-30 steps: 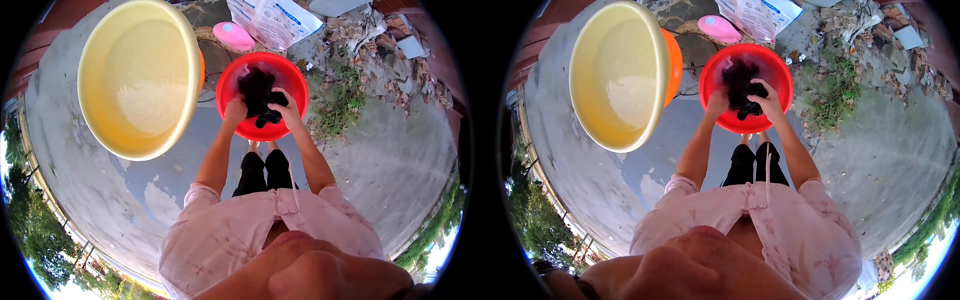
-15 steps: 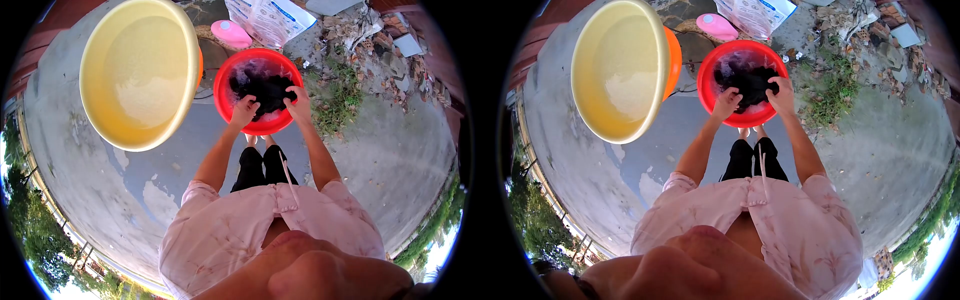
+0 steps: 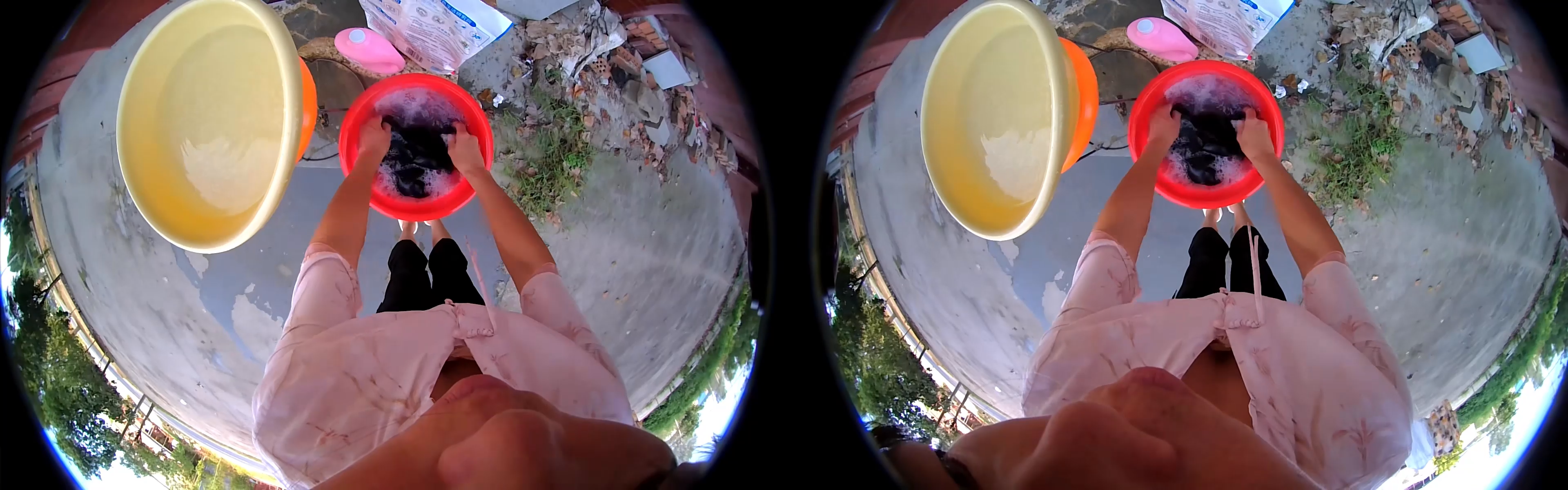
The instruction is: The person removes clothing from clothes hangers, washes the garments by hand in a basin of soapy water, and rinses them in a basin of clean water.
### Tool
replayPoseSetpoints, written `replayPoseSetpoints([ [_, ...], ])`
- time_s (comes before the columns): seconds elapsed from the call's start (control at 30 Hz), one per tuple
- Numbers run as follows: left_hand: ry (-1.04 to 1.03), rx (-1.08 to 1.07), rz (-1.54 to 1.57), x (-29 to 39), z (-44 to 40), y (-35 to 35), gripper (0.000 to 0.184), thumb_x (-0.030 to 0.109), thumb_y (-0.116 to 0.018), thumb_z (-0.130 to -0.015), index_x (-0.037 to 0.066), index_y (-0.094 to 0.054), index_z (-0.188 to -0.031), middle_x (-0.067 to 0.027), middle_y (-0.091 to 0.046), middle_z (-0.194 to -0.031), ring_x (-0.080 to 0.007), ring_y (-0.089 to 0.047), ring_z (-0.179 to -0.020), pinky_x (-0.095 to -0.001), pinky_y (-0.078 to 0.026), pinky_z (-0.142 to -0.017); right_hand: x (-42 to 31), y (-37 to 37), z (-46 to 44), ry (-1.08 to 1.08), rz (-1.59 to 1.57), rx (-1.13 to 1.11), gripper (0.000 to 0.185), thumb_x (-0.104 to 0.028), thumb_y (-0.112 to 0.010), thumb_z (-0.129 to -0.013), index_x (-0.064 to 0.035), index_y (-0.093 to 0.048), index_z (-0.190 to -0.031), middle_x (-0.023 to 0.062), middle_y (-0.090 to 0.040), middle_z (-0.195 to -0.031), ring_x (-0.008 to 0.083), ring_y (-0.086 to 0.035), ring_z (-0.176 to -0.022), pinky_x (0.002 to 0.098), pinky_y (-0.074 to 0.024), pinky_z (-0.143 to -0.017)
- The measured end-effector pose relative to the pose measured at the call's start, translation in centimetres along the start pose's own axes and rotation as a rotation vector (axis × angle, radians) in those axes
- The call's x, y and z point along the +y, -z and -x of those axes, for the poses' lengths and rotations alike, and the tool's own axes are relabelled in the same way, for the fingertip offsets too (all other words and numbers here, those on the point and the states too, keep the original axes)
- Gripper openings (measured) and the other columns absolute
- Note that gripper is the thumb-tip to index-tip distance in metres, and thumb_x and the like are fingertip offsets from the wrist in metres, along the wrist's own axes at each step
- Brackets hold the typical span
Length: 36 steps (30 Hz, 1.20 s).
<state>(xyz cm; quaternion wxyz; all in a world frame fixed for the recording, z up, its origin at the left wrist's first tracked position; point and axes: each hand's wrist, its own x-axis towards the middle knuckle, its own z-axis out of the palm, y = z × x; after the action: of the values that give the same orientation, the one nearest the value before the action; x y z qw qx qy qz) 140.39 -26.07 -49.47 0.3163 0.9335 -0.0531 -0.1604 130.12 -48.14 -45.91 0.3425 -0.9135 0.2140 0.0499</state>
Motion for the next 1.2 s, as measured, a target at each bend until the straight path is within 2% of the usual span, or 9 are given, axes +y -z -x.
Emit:
replayPoseSetpoints([
  [0.07,-0.272,0.321,0.101,1.2,2.7,2.7,0.020,0.017,-0.058,-0.087,-0.001,-0.064,-0.092,-0.0259,-0.064,-0.092,-0.0405,-0.064,-0.086,-0.0465,-0.050,-0.077,-2.8,4.6,1.8,0.073,-0.019,0.049,0.032,-0.010,-0.047,-0.093,-0.0058,-0.051,-0.125,0.0250,-0.062,-0.070,0.0468,-0.063,-0.068,0.0549,-0.0498,-0.066],
  [0.23,0.061,0.179,0.374,7.1,6.6,9.2,0.018,0.016,-0.062,-0.086,-0.002,-0.061,-0.086,-0.0237,-0.062,-0.078,-0.0428,-0.062,-0.074,-0.0478,-0.048,-0.067,-4.5,10.0,4.2,0.080,-0.272,0.286,0.025,-0.008,-0.046,-0.095,-0.0075,-0.055,-0.119,0.0208,-0.065,-0.081,0.0385,-0.065,-0.075,0.0464,-0.0500,-0.071],
  [0.3,-0.272,0.491,0.266,8.5,7.0,10.3,0.020,0.017,-0.064,-0.089,-0.002,-0.059,-0.084,-0.0168,-0.057,-0.066,-0.0263,-0.054,-0.057,-0.0377,-0.045,-0.057,-5.1,11.1,3.6,0.160,-0.372,0.357,0.025,-0.008,-0.047,-0.096,-0.0068,-0.056,-0.119,0.0188,-0.066,-0.088,0.0333,-0.066,-0.080,0.0410,-0.0512,-0.074],
  [0.5,-0.244,0.398,0.307,14.9,12.0,19.1,0.026,0.014,-0.077,-0.080,0.002,-0.057,-0.091,-0.0160,-0.059,-0.075,-0.0324,-0.055,-0.064,-0.0363,-0.050,-0.064,-11.4,19.8,3.7,-0.116,-1.527,0.144,0.025,-0.003,-0.050,-0.094,-0.0005,-0.058,-0.118,0.0082,-0.064,-0.105,0.0202,-0.062,-0.096,0.0333,-0.0503,-0.087],
  [0.8,-0.140,-0.001,-0.142,2.4,10.9,7.0,0.026,0.006,-0.069,-0.077,0.003,-0.058,-0.100,-0.0204,-0.065,-0.096,-0.0411,-0.063,-0.090,-0.0477,-0.050,-0.075,-8.6,18.0,3.9,-0.214,-1.279,-0.005,0.027,-0.004,-0.072,-0.083,-0.0027,-0.066,-0.109,0.0039,-0.065,-0.094,0.0131,-0.062,-0.086,0.0263,-0.0498,-0.076],
  [0.93,0.018,0.165,0.416,4.0,10.8,9.2,0.030,0.006,-0.063,-0.082,0.006,-0.059,-0.112,-0.0173,-0.063,-0.113,-0.0348,-0.064,-0.098,-0.0410,-0.054,-0.078,-5.2,19.8,4.3,-0.119,-1.052,0.187,0.032,-0.015,-0.073,-0.086,-0.0023,-0.065,-0.114,0.0069,-0.066,-0.098,0.0158,-0.063,-0.091,0.0280,-0.0494,-0.083],
  [1.0,0.507,0.034,1.361,6.1,11.5,10.8,0.031,0.002,-0.060,-0.085,0.008,-0.058,-0.116,-0.0096,-0.064,-0.113,-0.0291,-0.065,-0.097,-0.0359,-0.055,-0.077,-4.0,19.7,3.8,0.047,-0.493,0.183,0.037,-0.024,-0.074,-0.086,-0.0059,-0.065,-0.117,0.0106,-0.068,-0.103,0.0196,-0.064,-0.097,0.0308,-0.0482,-0.089],
  [1.13,0.670,0.039,1.545,6.5,12.1,11.8,0.028,-0.002,-0.056,-0.087,0.008,-0.059,-0.114,-0.0051,-0.064,-0.112,-0.0244,-0.064,-0.098,-0.0323,-0.054,-0.076,-3.1,20.8,3.5,0.145,-0.170,-0.190,0.037,-0.031,-0.070,-0.086,-0.0097,-0.065,-0.116,0.0094,-0.069,-0.107,0.0184,-0.064,-0.099,0.0326,-0.0479,-0.089],
  [1.2,0.407,0.089,1.253,4.6,11.9,11.0,0.031,-0.004,-0.055,-0.087,0.006,-0.058,-0.116,-0.0073,-0.064,-0.109,-0.0208,-0.063,-0.099,-0.0298,-0.052,-0.082,-2.0,21.0,2.8,0.155,-0.231,-0.125,0.035,-0.028,-0.069,-0.086,-0.0089,-0.066,-0.115,0.0099,-0.069,-0.103,0.0170,-0.064,-0.094,0.0314,-0.0484,-0.086],
])
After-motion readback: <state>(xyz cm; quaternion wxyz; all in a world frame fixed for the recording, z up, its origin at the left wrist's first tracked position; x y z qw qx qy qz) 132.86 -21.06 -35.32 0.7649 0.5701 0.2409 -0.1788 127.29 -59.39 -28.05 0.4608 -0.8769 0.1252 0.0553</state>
